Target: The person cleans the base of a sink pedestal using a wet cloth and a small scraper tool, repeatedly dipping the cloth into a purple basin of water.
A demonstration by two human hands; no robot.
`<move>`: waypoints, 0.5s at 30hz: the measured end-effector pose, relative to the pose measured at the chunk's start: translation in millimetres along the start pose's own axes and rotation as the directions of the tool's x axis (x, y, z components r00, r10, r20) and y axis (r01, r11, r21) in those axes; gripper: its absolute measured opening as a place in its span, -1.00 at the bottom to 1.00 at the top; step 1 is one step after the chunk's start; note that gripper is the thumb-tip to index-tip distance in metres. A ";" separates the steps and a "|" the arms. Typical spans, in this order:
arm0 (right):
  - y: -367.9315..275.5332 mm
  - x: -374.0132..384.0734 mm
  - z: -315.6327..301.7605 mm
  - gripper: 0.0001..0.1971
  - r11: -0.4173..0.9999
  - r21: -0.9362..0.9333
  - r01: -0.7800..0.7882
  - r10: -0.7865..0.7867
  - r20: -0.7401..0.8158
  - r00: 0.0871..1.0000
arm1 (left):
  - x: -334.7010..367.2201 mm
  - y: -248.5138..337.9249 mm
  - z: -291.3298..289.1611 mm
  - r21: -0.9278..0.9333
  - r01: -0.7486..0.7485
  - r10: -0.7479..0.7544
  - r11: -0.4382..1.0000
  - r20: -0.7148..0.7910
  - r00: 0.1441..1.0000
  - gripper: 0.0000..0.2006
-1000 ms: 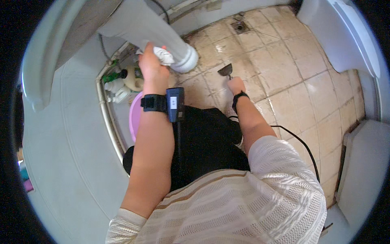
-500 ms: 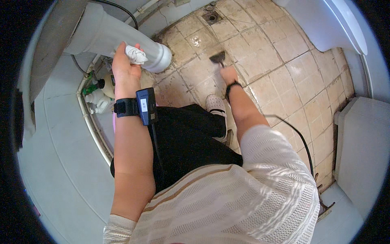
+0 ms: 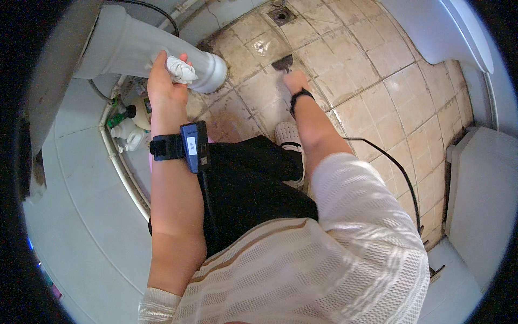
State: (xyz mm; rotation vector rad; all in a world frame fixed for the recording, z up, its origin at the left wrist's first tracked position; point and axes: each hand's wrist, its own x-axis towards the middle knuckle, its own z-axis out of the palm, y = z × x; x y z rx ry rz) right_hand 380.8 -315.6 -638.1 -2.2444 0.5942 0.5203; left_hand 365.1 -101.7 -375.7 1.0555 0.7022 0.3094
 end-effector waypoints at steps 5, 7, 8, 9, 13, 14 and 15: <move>13.0 9.1 10.1 -0.65 0.995 -0.081 0.060 -0.066 -0.069 0.995 | 15.1 -3.7 -11.3 -0.053 -0.056 0.057 0.997 0.015 0.998 -0.59; 30.3 -10.0 5.5 -0.63 0.997 -0.079 0.021 -0.022 -0.016 1.000 | 10.8 0.9 -9.4 -0.059 -0.061 0.062 0.996 0.021 0.998 -0.59; 46.0 -12.1 4.7 -0.60 0.996 -0.091 0.000 0.007 0.084 0.996 | 4.9 0.4 -8.9 -0.059 -0.058 0.060 0.997 0.032 0.998 -0.58; 47.9 -21.7 2.0 -0.60 0.998 -0.060 0.014 -0.010 0.068 0.998 | 3.8 1.4 -7.1 -0.045 -0.048 0.049 0.998 0.037 0.998 -0.58; 27.6 -0.7 -0.8 -0.60 0.996 -0.085 0.023 -0.023 0.004 1.000 | 6.9 -2.6 -5.9 -0.066 -0.021 0.023 0.998 0.035 0.999 -0.59; 22.3 9.5 -3.5 -0.60 0.998 -0.069 0.006 -0.005 0.013 1.000 | 3.9 -4.7 -0.7 -0.035 -0.014 0.015 0.999 0.033 0.999 -0.64; 11.9 14.7 -4.0 -0.60 0.998 -0.058 -0.001 0.002 0.033 0.999 | 2.5 -4.4 -1.6 -0.009 -0.014 0.014 1.000 0.019 1.000 -0.67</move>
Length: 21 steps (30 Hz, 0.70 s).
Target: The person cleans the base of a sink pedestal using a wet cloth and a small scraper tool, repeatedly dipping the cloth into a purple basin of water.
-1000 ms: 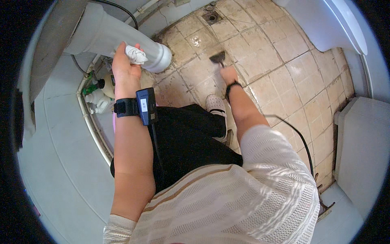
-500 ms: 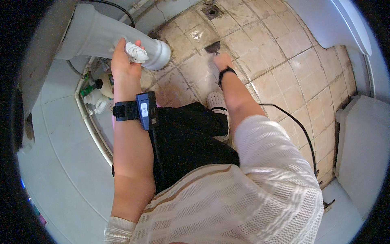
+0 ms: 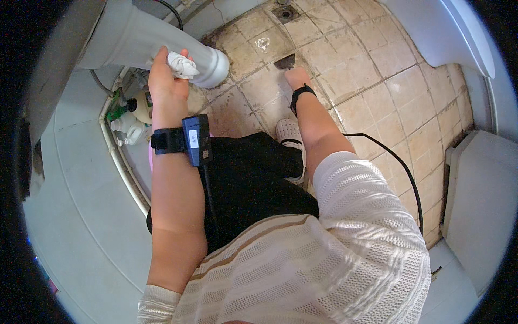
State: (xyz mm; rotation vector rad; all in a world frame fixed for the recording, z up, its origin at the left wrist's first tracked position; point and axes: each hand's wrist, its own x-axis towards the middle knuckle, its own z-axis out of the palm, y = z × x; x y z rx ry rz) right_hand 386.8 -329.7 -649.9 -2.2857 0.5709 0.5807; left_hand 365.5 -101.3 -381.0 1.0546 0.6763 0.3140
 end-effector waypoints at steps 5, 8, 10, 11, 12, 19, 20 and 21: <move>11.2 -29.8 3.1 -0.57 0.998 0.041 0.046 -0.047 0.035 0.998 | 6.6 5.7 -20.5 -0.021 -0.045 0.045 0.999 -0.033 0.998 -0.62; 5.2 -32.7 1.8 -0.55 1.000 0.001 -0.010 0.010 0.077 0.997 | 13.0 5.4 -27.7 -0.033 -0.032 0.032 0.999 -0.025 0.999 -0.62; -5.9 -12.6 -4.0 -0.55 0.997 -0.014 -0.082 0.082 0.009 0.997 | 12.7 1.4 -17.6 -0.064 -0.024 0.025 0.998 0.020 0.999 -0.62; -5.2 -0.9 -10.7 -0.55 0.996 -0.010 -0.089 0.089 -0.008 0.996 | 10.0 -1.5 -6.9 -0.065 -0.024 0.027 0.998 0.047 0.999 -0.62; -13.0 2.2 -12.9 -0.57 1.000 -0.028 0.004 -0.003 0.043 0.999 | 8.5 -2.6 -6.1 -0.067 -0.034 0.038 0.997 0.055 0.998 -0.62; 4.6 -39.8 -2.6 -0.62 0.999 0.023 -0.025 0.024 0.062 0.998 | 8.6 4.7 -18.3 -0.058 -0.060 0.059 0.997 -0.010 0.998 -0.59; -0.9 -45.1 0.8 -0.62 1.000 -0.016 0.025 -0.024 0.028 0.999 | 8.9 5.2 -23.3 -0.062 -0.063 0.062 0.996 -0.026 0.998 -0.58; -4.7 -43.8 1.9 -0.62 1.000 -0.018 0.021 -0.021 0.027 0.999 | 8.8 2.2 -24.5 -0.072 -0.058 0.056 0.996 -0.033 0.998 -0.57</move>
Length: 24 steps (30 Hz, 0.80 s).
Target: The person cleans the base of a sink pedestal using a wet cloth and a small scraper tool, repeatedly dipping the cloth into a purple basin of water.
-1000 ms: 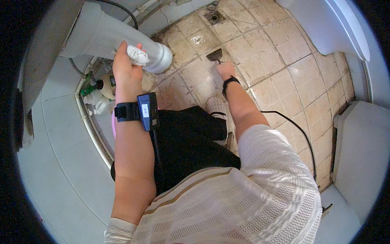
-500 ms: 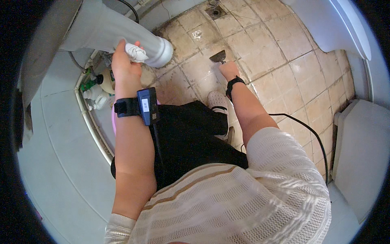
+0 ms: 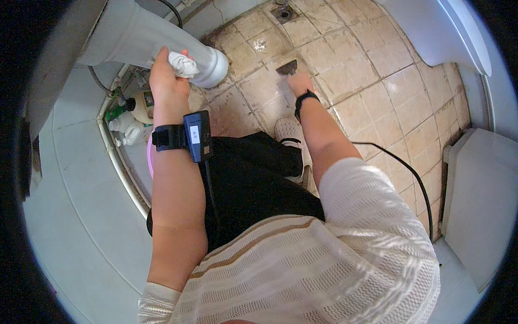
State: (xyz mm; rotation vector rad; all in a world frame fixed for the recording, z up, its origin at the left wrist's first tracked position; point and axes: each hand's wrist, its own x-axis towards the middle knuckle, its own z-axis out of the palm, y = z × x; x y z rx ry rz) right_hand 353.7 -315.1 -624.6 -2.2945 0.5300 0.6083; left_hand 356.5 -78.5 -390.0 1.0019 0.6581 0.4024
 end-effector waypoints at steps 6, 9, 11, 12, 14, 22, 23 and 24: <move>4.3 41.8 -6.6 -0.53 0.995 -0.031 0.097 -0.097 -0.002 0.995 | -15.2 2.6 -5.6 0.014 -0.026 0.026 1.000 -0.006 1.000 -0.62; 29.4 35.2 -8.3 -0.56 0.993 -0.073 0.089 -0.098 -0.127 0.987 | -11.1 12.6 -3.2 -0.144 -0.048 0.059 0.988 0.067 0.996 -0.68; 82.5 37.3 -12.7 -0.73 0.968 0.236 0.085 -0.078 -0.037 0.996 | -27.2 14.9 16.3 -0.173 -0.055 0.074 0.983 0.104 0.992 -0.76; 52.5 -14.9 -2.2 -0.51 0.977 0.207 -0.058 0.011 0.222 0.975 | -33.4 34.3 -13.3 -0.141 -0.107 0.115 0.984 0.050 0.992 -0.77; 77.3 -38.4 -10.9 -0.64 0.982 -0.073 0.173 -0.168 0.065 0.984 | -36.1 47.1 -29.4 -0.172 -0.069 0.090 0.983 0.118 0.989 -0.77; 85.2 -138.9 17.1 -0.65 0.851 -0.147 0.504 -0.494 0.099 0.864 | -50.2 118.6 -154.3 0.005 -0.088 0.088 0.996 -0.070 0.994 -0.70; 79.7 -142.5 21.6 -0.64 0.850 -0.143 0.507 -0.492 0.128 0.861 | -53.6 125.8 -167.3 0.015 -0.118 0.119 0.993 -0.109 0.987 -0.71; 72.1 -141.1 27.5 -0.64 0.846 -0.145 0.514 -0.500 0.125 0.857 | -49.4 137.3 -190.1 -0.017 -0.072 0.070 0.997 -0.076 0.995 -0.71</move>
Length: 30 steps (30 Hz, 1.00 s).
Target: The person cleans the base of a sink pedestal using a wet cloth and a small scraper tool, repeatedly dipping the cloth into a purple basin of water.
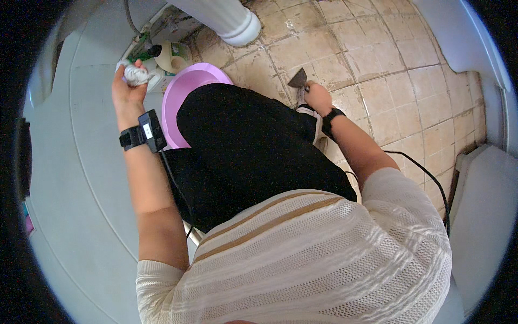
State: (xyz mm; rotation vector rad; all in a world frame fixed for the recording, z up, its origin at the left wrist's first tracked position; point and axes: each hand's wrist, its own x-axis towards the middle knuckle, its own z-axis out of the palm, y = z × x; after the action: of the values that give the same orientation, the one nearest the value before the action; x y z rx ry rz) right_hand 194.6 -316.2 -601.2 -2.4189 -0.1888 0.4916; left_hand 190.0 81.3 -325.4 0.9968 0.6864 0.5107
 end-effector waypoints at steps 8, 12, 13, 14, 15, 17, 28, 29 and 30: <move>-32.5 54.9 -0.8 -0.68 0.997 -0.042 -0.060 0.059 -0.018 0.998 | -11.6 4.9 -71.8 -0.067 0.052 -0.059 0.996 -0.113 0.992 -0.74; -7.2 41.7 -3.1 -0.72 0.966 0.258 -0.035 0.046 -0.037 0.998 | -27.1 15.3 -89.4 0.044 -0.031 0.033 0.999 -0.059 0.998 -0.74; 2.6 35.6 -13.0 -0.77 0.918 0.389 -0.083 0.101 -0.027 0.994 | -28.1 8.3 -86.0 0.020 -0.012 0.013 1.000 -0.034 0.999 -0.74; 13.2 29.5 -20.9 -0.82 0.889 0.446 -0.105 0.131 -0.028 0.991 | -28.5 -0.5 -83.5 -0.002 0.014 -0.014 1.000 -0.005 1.000 -0.74; 3.6 31.2 -23.9 -0.83 0.857 0.495 -0.141 0.157 0.011 0.988 | -26.9 6.7 -84.5 0.000 0.002 -0.002 1.000 -0.018 1.000 -0.74; -19.6 42.0 -25.4 -0.83 0.822 0.541 -0.176 0.169 0.062 0.984 | -21.6 20.9 -84.5 -0.066 0.034 -0.036 0.997 -0.034 0.999 -0.73; -60.2 70.5 22.4 -0.70 0.973 0.121 0.198 -0.208 0.078 0.975 | -30.9 11.9 -89.0 -0.148 0.041 -0.051 0.988 -0.064 0.997 -0.74; -64.2 76.5 25.7 -0.69 0.974 0.076 0.213 -0.222 0.133 0.966 | -33.6 10.6 -93.4 -0.183 0.050 -0.070 0.982 -0.102 0.992 -0.75; -68.0 86.1 33.2 -0.69 0.972 0.076 0.220 -0.229 0.130 0.965 | -34.4 13.8 -98.4 -0.217 0.054 -0.084 0.975 -0.132 0.988 -0.75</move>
State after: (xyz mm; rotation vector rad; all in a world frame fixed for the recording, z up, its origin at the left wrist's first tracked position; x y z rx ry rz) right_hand 259.9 -222.3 -607.9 -2.2687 -0.4956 0.5522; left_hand 94.0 121.7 -339.5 0.7385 0.7724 0.5844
